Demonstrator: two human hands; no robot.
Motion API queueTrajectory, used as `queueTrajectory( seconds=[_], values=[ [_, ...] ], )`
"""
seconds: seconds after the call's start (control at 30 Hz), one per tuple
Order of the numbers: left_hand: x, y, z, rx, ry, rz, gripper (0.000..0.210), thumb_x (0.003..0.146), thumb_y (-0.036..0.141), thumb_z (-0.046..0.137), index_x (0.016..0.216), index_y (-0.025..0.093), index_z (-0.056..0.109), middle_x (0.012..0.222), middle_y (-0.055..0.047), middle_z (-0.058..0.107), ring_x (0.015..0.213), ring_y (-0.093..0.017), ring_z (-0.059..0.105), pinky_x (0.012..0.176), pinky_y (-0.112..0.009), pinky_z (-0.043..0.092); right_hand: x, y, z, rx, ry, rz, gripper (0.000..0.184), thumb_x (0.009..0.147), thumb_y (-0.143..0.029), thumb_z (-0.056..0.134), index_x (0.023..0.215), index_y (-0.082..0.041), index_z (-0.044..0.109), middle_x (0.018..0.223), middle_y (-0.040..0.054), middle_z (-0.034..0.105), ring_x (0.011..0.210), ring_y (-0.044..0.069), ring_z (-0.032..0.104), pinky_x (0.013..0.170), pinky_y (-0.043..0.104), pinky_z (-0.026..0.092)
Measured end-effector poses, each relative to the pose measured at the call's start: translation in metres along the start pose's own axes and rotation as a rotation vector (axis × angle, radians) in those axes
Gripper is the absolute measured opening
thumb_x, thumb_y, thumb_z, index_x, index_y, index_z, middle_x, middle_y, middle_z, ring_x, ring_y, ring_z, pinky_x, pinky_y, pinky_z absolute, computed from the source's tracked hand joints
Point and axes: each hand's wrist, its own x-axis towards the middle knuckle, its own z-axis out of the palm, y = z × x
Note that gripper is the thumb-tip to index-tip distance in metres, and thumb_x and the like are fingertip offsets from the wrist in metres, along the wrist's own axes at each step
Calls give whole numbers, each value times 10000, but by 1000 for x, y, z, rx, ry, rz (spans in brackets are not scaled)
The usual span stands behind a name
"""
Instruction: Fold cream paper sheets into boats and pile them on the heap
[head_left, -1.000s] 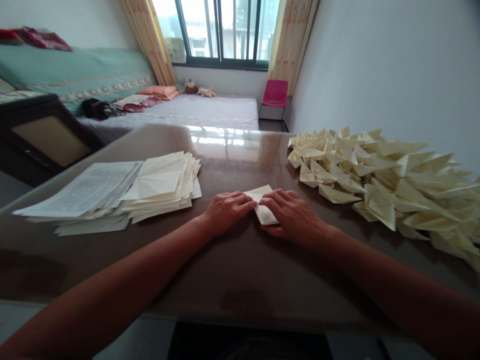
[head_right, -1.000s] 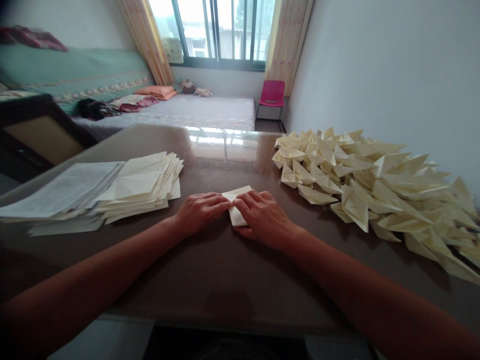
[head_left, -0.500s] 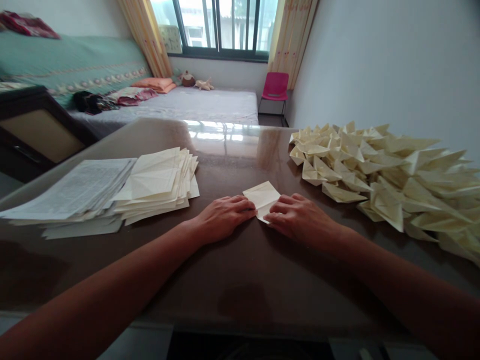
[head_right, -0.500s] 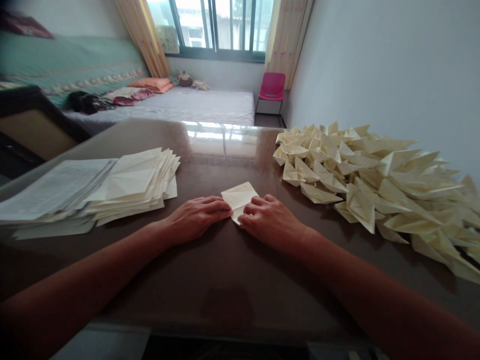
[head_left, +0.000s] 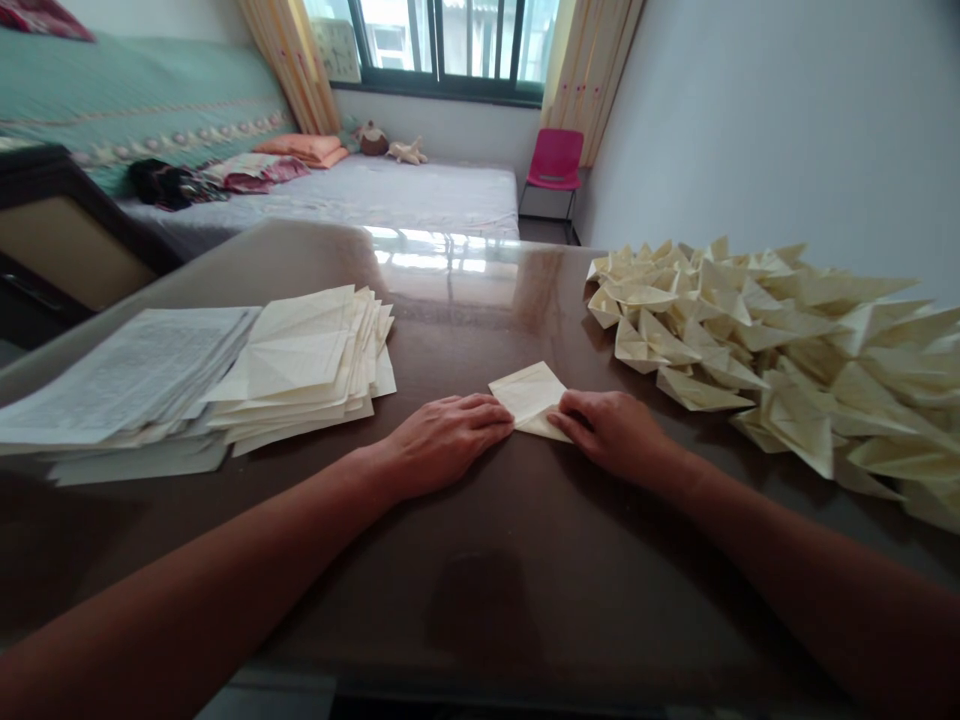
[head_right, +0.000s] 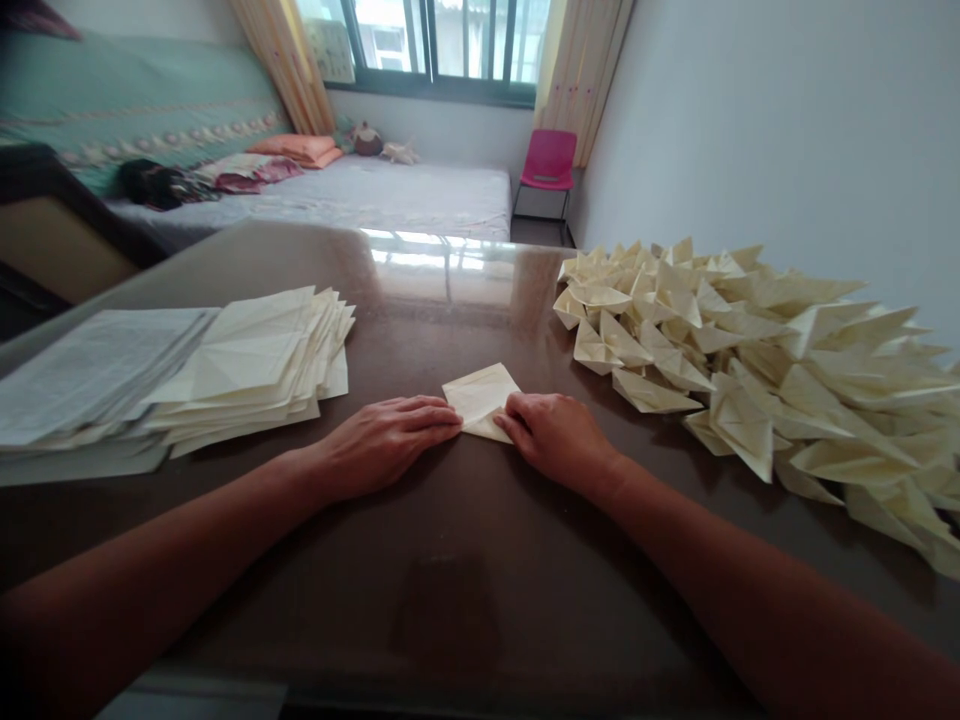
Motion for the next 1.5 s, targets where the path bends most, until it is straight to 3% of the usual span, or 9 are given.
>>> queueTrajectory(
  seconds=[0.43,0.6,0.83,1.23,1.37,1.5],
  values=[
    [2,3,1,28,17,-52,273,957,186,405,1152,167,594,1179,-65,635,1109,-187,564,961,-311,474,4,-8,-4,-173,-54,15,303,920,-422,412,744,-207,533,726,37,675,593,154,573,529,291,178],
    [6,8,-1,91,-66,-81,354,975,242,384,1316,242,480,1164,-54,605,1102,-197,530,891,-330,487,2,-9,-5,-167,-56,14,300,932,-409,390,763,-205,530,748,27,675,616,146,573,537,282,174],
    [8,8,-4,102,-133,-106,370,964,252,411,1324,316,473,1191,-30,561,1111,-203,484,864,-331,454,2,-10,-6,-189,-62,13,297,937,-413,383,787,-209,538,774,26,680,621,147,579,536,286,167],
    [10,15,-7,100,-141,-101,315,967,268,418,1264,286,521,1248,7,582,1117,-197,479,845,-332,411,0,-12,1,-191,-1,-40,290,956,-393,375,816,-209,550,772,10,664,632,161,609,518,287,171],
    [10,18,-5,102,-115,-126,296,964,257,422,1234,280,542,1225,5,596,1105,-192,493,833,-326,414,-1,-16,-1,-250,91,-37,184,927,-351,466,938,-201,572,884,32,651,697,176,613,513,276,254],
    [10,20,-4,103,-110,-140,311,959,251,436,1251,297,531,1221,11,595,1100,-183,501,847,-316,420,-7,-26,0,-310,170,-285,165,883,-203,557,1044,-212,593,976,51,626,918,208,580,680,295,404]
  ],
)
